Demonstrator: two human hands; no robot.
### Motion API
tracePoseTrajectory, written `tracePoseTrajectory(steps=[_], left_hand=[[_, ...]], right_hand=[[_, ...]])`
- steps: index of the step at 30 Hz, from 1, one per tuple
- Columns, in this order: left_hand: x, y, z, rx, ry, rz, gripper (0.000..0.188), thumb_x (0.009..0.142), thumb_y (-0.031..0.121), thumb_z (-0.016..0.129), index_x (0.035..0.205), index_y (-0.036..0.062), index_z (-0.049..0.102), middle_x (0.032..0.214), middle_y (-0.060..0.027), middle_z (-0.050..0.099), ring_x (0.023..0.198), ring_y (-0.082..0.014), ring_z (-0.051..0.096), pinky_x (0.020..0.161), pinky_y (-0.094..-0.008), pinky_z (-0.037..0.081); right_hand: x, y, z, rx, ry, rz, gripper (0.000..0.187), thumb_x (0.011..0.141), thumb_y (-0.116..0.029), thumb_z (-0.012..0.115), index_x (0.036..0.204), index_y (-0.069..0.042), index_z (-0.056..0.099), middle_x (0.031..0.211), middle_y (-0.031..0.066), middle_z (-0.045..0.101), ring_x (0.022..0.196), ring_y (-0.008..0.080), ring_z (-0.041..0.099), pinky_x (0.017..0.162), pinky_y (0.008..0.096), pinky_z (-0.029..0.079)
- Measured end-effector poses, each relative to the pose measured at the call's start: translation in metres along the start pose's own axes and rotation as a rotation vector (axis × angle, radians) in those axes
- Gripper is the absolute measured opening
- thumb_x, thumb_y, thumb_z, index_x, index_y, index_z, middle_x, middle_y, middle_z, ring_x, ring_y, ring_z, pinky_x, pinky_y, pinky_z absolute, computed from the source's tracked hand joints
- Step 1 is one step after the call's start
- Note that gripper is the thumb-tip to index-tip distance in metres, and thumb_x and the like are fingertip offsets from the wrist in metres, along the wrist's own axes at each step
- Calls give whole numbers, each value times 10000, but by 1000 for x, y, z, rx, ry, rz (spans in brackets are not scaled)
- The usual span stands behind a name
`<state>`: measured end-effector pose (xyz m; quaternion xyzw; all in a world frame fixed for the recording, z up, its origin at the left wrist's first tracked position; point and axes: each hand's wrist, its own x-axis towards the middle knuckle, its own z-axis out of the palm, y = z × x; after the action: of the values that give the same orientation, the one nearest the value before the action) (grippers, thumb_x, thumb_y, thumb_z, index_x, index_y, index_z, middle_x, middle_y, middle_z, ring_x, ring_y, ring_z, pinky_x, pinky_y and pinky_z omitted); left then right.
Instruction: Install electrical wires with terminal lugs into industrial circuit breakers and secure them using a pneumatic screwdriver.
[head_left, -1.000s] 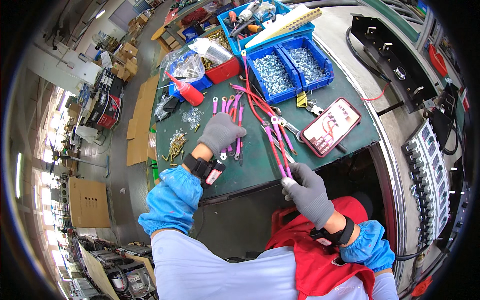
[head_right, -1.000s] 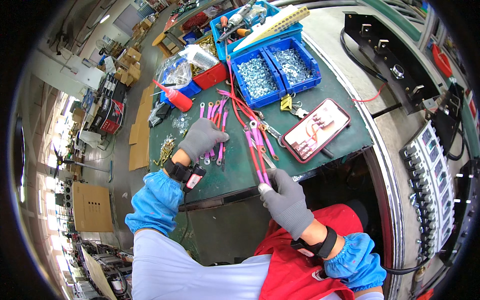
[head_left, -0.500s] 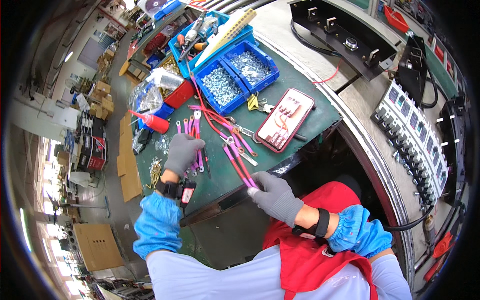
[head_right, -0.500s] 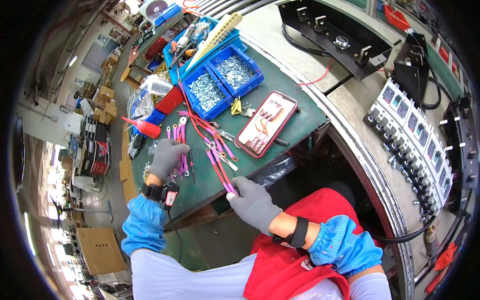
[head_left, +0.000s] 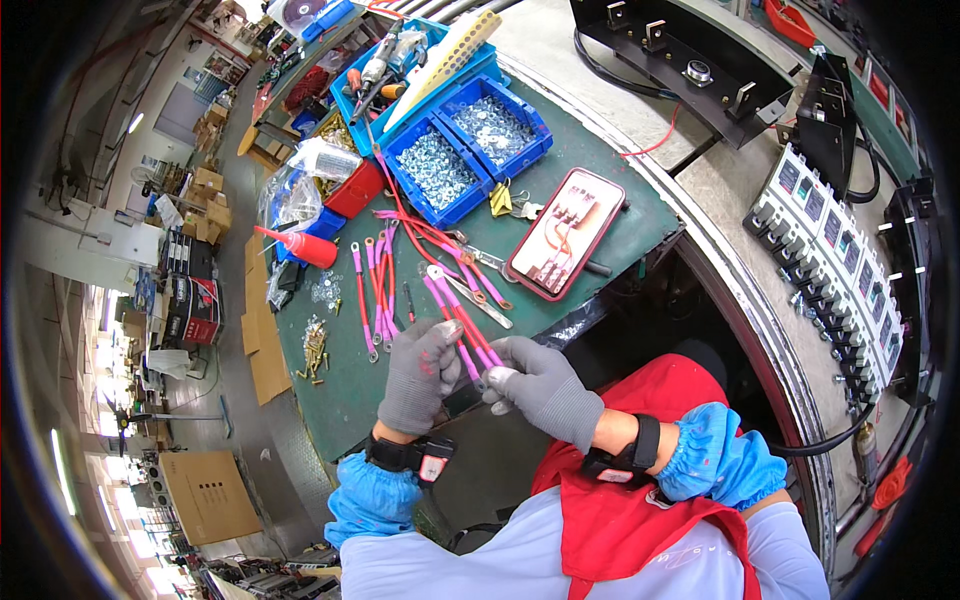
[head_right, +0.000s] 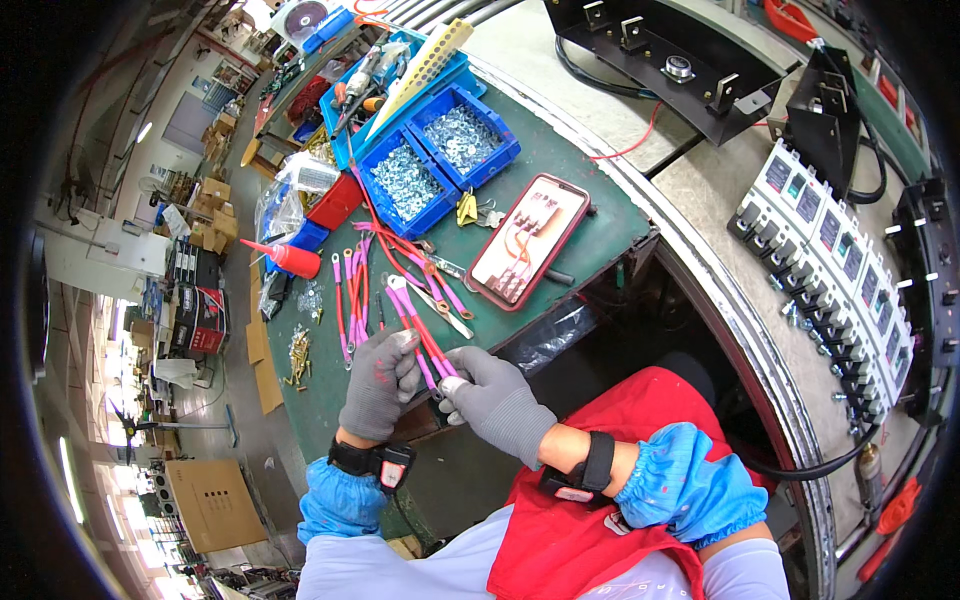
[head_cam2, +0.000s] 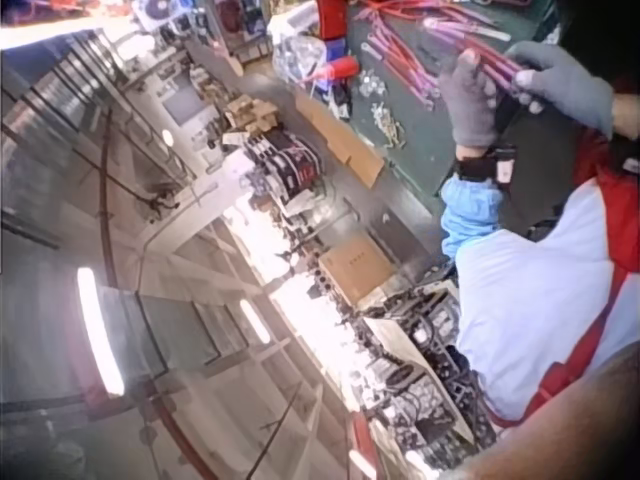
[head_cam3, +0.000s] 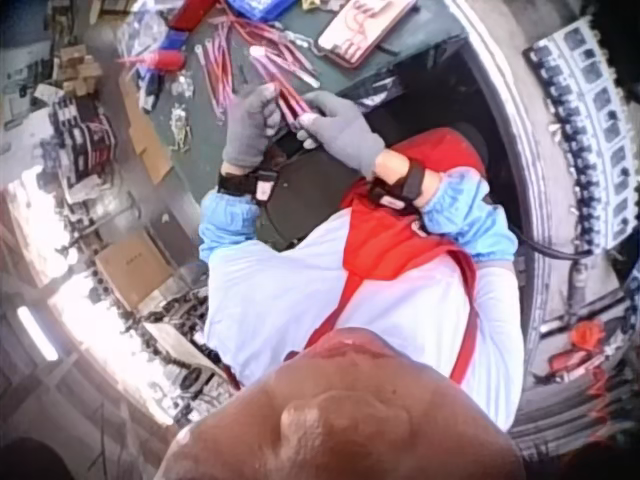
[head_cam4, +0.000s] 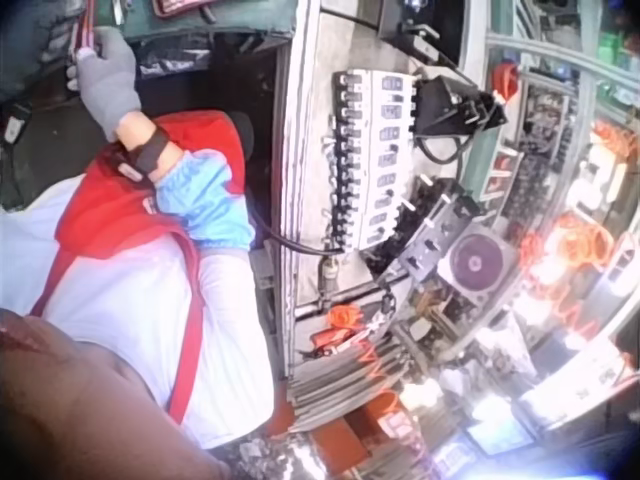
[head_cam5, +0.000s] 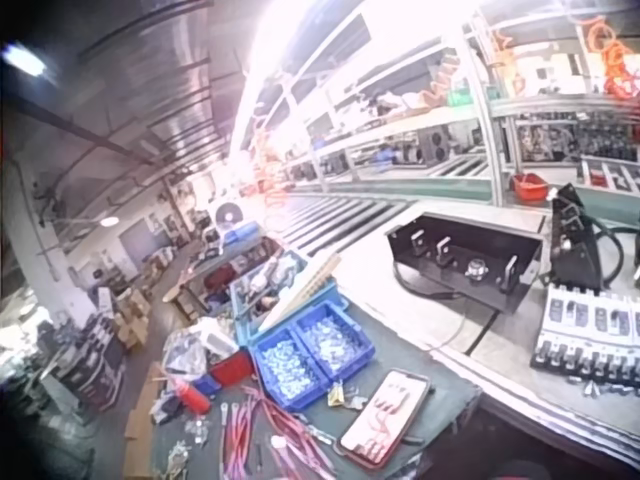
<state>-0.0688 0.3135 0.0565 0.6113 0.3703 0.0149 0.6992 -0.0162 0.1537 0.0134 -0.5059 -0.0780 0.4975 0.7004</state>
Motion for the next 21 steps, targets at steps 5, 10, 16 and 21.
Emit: tracePoseTrajectory(steps=[5,10,16,21], left_hand=[[0,-16,9,-187,-18,26,161,894,209,573,849,59,535,566,57,372,434,-51,381,370,-214,278],[-5,-22,15,-287,8,84,163,912,231,545,868,73,533,602,79,366,467,-20,346,398,-190,269],[-7,-23,22,-236,-1,115,170,954,240,520,879,88,530,601,96,334,474,-5,326,401,-185,248],[-7,-21,20,-221,-30,92,258,947,248,538,1048,17,590,598,93,368,476,-9,348,405,-191,262]], right_hand=[[1,-1,-2,-77,-28,-34,314,929,-88,519,1221,26,520,970,65,607,767,88,591,671,251,526],[1,-5,1,-39,13,-16,316,916,-101,514,1216,-2,524,876,50,606,690,86,575,607,240,488],[0,-15,-2,-113,-38,4,339,924,-136,535,1241,-17,530,850,13,589,706,61,564,629,226,499],[1,-12,1,-113,-39,-7,281,916,-135,500,1167,-26,564,822,34,602,679,76,566,607,243,492]])
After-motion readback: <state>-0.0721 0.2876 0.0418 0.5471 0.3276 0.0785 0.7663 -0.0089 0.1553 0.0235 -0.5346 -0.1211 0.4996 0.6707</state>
